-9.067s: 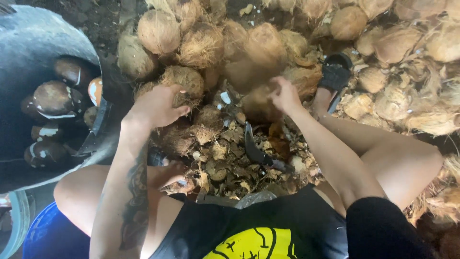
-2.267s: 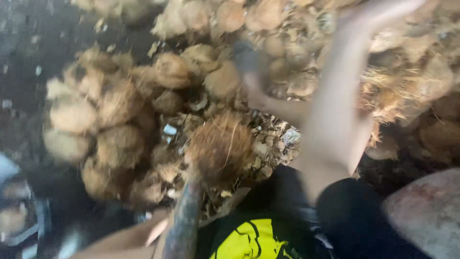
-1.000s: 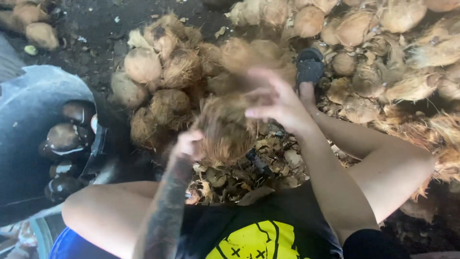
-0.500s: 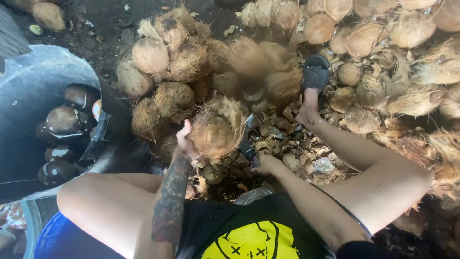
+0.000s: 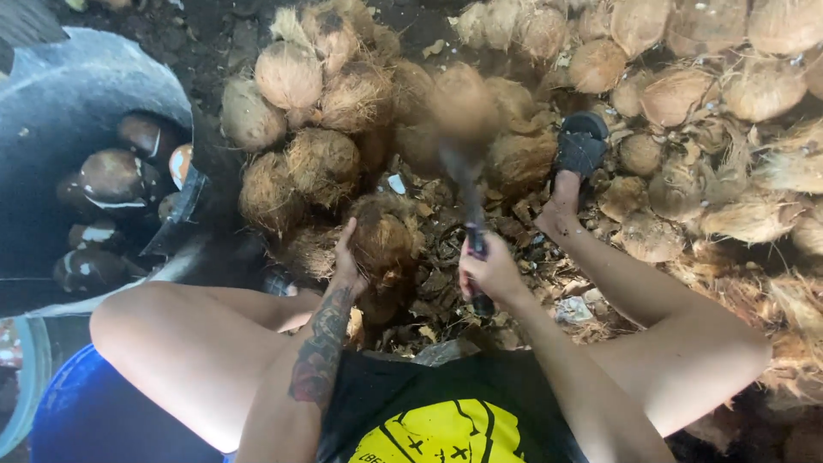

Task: A person is sitting on a pile of coconut husks, using a knife to peel the outer layer off coconuts and placing the cleaned coconuts into a bucket.

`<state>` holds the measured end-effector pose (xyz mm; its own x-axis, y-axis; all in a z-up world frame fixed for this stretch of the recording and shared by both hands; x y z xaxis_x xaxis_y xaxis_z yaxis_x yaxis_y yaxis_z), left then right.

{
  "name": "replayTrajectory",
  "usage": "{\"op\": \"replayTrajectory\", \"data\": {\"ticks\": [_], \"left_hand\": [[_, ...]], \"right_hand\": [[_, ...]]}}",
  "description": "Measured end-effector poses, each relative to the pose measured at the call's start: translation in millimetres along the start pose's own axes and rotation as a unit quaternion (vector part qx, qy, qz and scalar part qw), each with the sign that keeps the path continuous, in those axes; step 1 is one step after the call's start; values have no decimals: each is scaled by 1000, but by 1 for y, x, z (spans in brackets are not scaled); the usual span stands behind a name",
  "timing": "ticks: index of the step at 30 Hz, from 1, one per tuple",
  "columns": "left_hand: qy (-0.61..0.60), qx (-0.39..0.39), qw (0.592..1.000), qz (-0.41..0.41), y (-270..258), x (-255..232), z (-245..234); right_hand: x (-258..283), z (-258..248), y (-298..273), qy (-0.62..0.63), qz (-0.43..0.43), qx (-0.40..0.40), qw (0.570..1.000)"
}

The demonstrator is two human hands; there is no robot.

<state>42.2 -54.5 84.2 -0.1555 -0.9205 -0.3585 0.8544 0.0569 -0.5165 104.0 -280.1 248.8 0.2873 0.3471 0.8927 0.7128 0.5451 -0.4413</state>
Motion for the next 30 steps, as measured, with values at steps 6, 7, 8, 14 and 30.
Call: {"op": "replayTrajectory", "data": {"ticks": [6, 7, 8, 14, 30], "left_hand": [[-6, 53, 999, 0, 19, -3, -30], [-3, 109, 994, 17, 23, -8, -32], [-5, 112, 993, 19, 19, -10, -14], [23, 3, 997, -68, 36, -4, -55], [32, -14, 995, -89, 55, 7, -60]], "right_hand": [[161, -4, -123, 224, -471, 124, 844], [171, -5, -140, 188, -517, 95, 829], [127, -3, -96, 185, -519, 96, 829], [-78, 32, -25, -223, 112, 139, 958], [-59, 1, -31, -177, -202, 26, 963]]}}
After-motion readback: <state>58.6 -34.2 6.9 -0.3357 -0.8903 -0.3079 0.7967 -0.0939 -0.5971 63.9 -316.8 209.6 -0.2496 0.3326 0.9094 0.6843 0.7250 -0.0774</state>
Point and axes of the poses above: each hand's wrist, its own y-axis towards the middle knuckle, its own z-axis out of the palm, x = y × z, the point moved 8 cm from there along y, towards the middle knuckle, and after that the axes turned 10 degrees about x, right-handed, at the moved point
